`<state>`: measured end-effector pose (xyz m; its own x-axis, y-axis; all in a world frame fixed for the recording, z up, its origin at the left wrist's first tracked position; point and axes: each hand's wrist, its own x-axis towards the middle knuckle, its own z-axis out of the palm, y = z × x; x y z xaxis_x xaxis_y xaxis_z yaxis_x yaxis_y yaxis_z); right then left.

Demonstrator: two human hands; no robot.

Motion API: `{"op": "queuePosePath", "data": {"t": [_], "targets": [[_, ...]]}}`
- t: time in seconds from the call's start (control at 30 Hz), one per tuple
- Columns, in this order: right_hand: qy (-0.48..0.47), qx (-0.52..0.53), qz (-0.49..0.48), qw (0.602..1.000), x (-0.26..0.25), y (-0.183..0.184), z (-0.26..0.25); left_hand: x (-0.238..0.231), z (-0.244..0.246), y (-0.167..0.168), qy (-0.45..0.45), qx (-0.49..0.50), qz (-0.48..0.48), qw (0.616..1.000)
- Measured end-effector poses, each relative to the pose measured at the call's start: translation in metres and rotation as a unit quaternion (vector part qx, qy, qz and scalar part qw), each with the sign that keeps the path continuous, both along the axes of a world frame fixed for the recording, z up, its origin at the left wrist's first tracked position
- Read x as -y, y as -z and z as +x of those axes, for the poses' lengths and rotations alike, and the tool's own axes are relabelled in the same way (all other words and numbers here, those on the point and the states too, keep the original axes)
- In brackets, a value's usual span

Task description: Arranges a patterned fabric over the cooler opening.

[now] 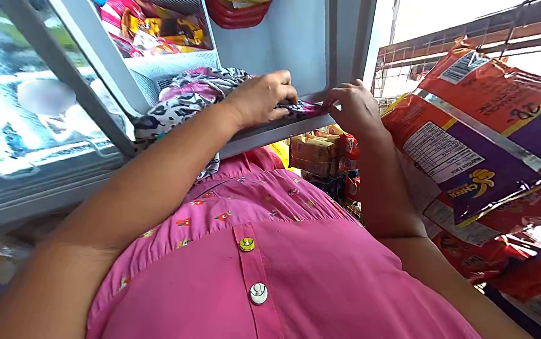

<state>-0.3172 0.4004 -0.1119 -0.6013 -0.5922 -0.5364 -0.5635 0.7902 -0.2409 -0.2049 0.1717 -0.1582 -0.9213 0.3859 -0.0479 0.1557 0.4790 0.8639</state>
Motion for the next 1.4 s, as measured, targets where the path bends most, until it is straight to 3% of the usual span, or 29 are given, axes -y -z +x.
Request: {"op": "queuePosePath", "data": {"t": [0.33, 0.8, 1.0, 1.1, 1.2, 1.4], "targets": [[-0.011, -0.057, 0.098, 0.994, 0.000, -0.010, 0.000, -0.027, -0.021, -0.007, 0.020, 0.016, -0.026, 0.999], [-0.053, 0.021, 0.118, 0.991, 0.005, -0.019, -0.001, -0.024, -0.023, 0.003, 0.024, 0.012, -0.024, 0.999], [-0.110, 0.047, 0.073, 0.990, 0.025, -0.016, 0.016, 0.003, -0.013, 0.010, -0.014, 0.026, -0.022, 0.999], [-0.152, 0.026, 0.075, 0.985, 0.035, -0.011, 0.023, 0.027, 0.002, 0.016, -0.008, 0.026, -0.088, 0.996], [-0.181, 0.031, 0.090, 0.979, 0.046, -0.011, 0.027, 0.046, 0.019, 0.015, 0.015, 0.081, -0.173, 0.982], [-0.216, 0.068, 0.076, 0.971, 0.077, -0.010, 0.048, 0.066, 0.045, -0.002, -0.051, 0.213, -0.131, 0.967]]}}
